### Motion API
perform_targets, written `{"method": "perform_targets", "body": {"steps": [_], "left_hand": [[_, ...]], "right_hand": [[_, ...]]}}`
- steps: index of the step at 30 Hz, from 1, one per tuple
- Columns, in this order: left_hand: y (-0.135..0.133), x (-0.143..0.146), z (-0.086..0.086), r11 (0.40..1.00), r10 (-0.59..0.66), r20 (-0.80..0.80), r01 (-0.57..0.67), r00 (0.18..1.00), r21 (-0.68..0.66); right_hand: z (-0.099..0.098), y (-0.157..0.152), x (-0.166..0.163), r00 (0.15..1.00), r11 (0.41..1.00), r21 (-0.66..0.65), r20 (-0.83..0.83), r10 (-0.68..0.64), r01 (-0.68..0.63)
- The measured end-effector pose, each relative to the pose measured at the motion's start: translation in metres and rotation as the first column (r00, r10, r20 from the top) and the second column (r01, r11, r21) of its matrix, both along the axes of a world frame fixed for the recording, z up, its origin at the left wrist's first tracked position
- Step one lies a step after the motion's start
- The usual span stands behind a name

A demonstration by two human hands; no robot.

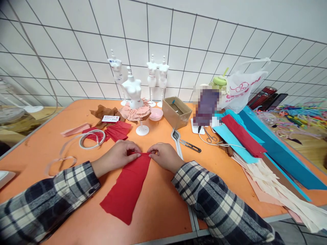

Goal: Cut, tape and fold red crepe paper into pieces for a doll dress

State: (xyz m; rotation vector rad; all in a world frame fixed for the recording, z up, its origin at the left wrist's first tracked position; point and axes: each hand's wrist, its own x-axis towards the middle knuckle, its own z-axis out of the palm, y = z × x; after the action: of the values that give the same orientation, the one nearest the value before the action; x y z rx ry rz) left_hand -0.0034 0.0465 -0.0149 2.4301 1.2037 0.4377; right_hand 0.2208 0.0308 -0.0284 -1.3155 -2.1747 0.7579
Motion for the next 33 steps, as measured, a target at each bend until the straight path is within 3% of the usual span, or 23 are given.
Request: {"method": "perform_targets", "body": {"steps": [4,7,12,15,18,21,25,29,33], "left_hand": [[0.000,-0.002,0.003,0.999,-0.024,-0.025,0.025,0.999,0.032],[0.000,-0.004,0.008,0.992,-0.104,-0.036,0.106,0.994,0.066],[-0.002,-0.008,0.016,0.961,-0.182,-0.115,0.201,0.977,0.189],[-0.004,-0.009,0.019,0.936,-0.198,-0.200,0.245,0.960,0.251],[-0.005,-0.012,0.022,0.919,-0.195,-0.277,0.274,0.941,0.282],[-0.005,-0.013,0.025,0.930,-0.132,-0.261,0.211,0.956,0.302],[-0.006,-0.008,0.020,0.971,-0.018,-0.157,0.055,0.987,0.234],[-0.005,-0.002,0.010,0.988,-0.030,-0.164,0.054,0.986,0.144],[-0.004,-0.004,0.007,0.992,-0.052,-0.153,0.069,0.987,0.105]], "right_hand": [[0.000,-0.002,-0.001,0.999,0.999,0.039,0.042,0.011,-0.013],[0.002,-0.005,-0.002,0.989,0.985,0.158,0.143,0.045,-0.068],[0.013,-0.013,0.000,0.855,0.869,0.369,0.506,0.110,-0.330],[0.018,-0.017,0.000,0.765,0.818,0.368,0.630,0.131,-0.443],[0.020,-0.017,-0.001,0.743,0.805,0.354,0.651,0.153,-0.476],[0.020,-0.017,-0.001,0.745,0.800,0.344,0.642,0.181,-0.491],[0.022,-0.017,0.000,0.753,0.795,0.349,0.629,0.194,-0.496],[0.021,-0.017,-0.001,0.803,0.825,0.343,0.559,0.206,-0.450],[0.017,-0.017,-0.004,0.942,0.957,0.271,0.336,0.007,-0.104]]}}
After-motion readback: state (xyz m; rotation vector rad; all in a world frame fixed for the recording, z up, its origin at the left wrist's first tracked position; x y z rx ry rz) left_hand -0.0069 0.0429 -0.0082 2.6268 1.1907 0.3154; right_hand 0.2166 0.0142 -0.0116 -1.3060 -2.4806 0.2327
